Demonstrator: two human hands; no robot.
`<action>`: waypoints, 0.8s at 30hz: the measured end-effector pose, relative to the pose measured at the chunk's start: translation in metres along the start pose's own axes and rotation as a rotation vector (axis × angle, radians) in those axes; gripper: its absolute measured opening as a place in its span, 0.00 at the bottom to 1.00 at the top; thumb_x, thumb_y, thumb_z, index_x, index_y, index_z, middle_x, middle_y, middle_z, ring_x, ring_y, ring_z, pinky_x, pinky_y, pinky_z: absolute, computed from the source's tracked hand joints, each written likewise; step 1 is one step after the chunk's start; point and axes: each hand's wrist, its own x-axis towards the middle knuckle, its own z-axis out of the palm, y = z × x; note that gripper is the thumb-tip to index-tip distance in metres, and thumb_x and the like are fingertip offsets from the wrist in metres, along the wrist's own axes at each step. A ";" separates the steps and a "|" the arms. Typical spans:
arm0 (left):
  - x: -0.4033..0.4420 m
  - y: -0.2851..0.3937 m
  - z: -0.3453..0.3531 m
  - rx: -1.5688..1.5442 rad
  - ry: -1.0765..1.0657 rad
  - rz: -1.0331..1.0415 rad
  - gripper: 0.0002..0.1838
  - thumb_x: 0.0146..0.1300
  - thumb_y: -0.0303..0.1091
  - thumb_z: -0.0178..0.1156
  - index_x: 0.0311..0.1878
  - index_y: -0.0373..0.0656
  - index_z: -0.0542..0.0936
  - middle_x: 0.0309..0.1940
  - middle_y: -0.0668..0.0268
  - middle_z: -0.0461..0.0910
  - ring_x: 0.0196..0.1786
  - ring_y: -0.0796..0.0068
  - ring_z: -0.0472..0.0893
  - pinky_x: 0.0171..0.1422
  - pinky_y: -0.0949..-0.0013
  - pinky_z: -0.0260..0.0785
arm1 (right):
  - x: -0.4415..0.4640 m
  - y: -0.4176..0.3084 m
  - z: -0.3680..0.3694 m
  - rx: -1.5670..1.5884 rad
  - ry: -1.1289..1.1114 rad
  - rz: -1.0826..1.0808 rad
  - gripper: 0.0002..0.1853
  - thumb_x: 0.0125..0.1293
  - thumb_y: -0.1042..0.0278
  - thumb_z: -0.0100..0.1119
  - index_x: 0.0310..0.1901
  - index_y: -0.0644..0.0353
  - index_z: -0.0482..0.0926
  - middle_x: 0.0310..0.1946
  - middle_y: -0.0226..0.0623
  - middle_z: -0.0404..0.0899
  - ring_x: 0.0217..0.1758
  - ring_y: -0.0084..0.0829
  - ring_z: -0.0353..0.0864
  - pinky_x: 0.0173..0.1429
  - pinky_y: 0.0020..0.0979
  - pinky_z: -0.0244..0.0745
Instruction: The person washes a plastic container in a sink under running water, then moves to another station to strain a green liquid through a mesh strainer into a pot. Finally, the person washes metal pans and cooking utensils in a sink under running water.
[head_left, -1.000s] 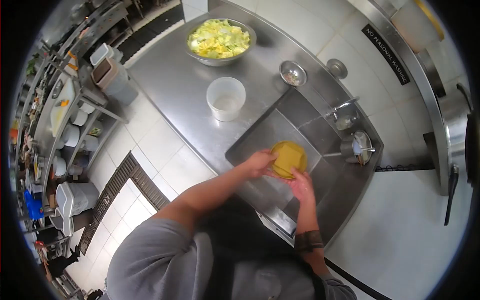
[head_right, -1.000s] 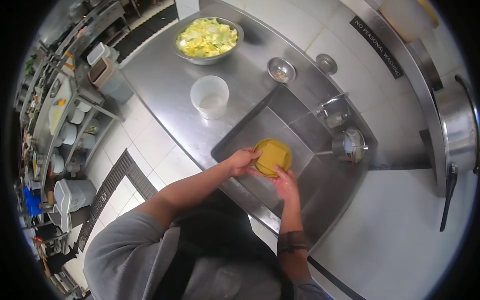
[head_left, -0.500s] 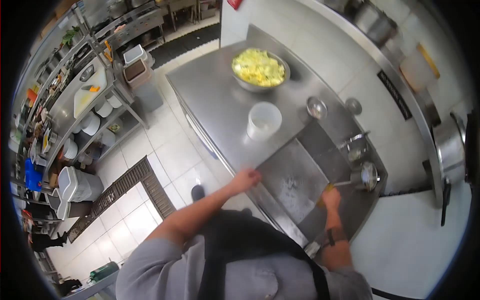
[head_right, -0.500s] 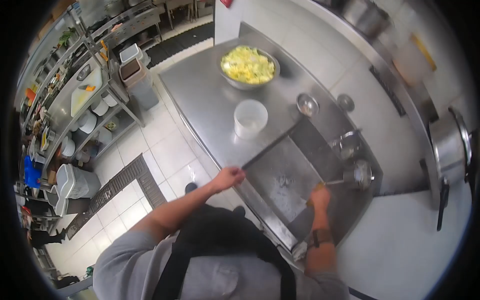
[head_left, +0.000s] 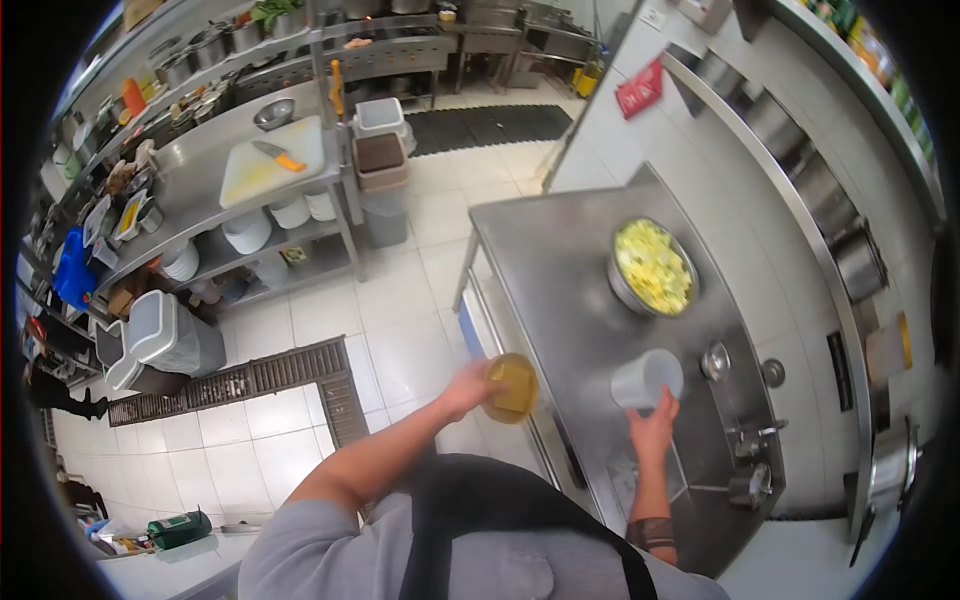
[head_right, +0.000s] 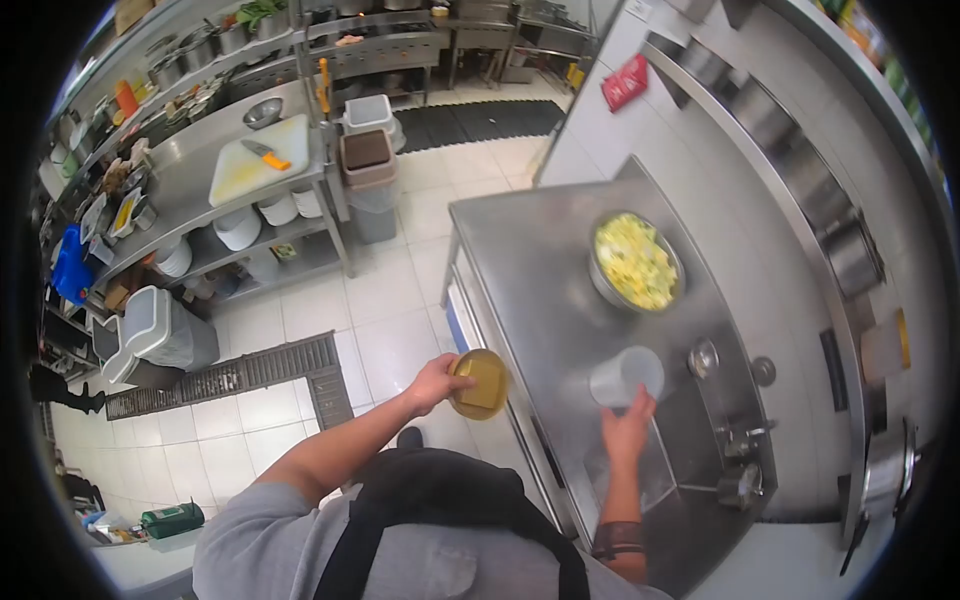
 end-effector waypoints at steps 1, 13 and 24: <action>-0.004 0.019 -0.024 0.175 0.081 0.056 0.23 0.62 0.34 0.69 0.59 0.37 0.79 0.50 0.61 0.83 0.52 0.66 0.83 0.56 0.61 0.76 | 0.005 0.021 0.019 -0.045 -0.028 0.063 0.31 0.58 0.65 0.74 0.61 0.63 0.74 0.53 0.48 0.77 0.60 0.54 0.76 0.63 0.45 0.73; 0.100 0.080 -0.220 0.323 0.390 0.056 0.22 0.60 0.36 0.71 0.53 0.33 0.80 0.42 0.57 0.85 0.45 0.68 0.84 0.53 0.63 0.77 | 0.110 0.081 0.093 1.133 -0.040 1.100 0.16 0.72 0.48 0.55 0.43 0.52 0.80 0.37 0.31 0.84 0.33 0.35 0.81 0.21 0.36 0.68; 0.128 0.216 -0.352 0.656 0.617 0.025 0.22 0.64 0.43 0.68 0.57 0.41 0.81 0.46 0.49 0.86 0.51 0.52 0.86 0.57 0.57 0.76 | 0.377 -0.373 0.247 1.130 -0.859 0.463 0.31 0.74 0.36 0.53 0.56 0.61 0.78 0.38 0.33 0.83 0.32 0.29 0.83 0.29 0.30 0.82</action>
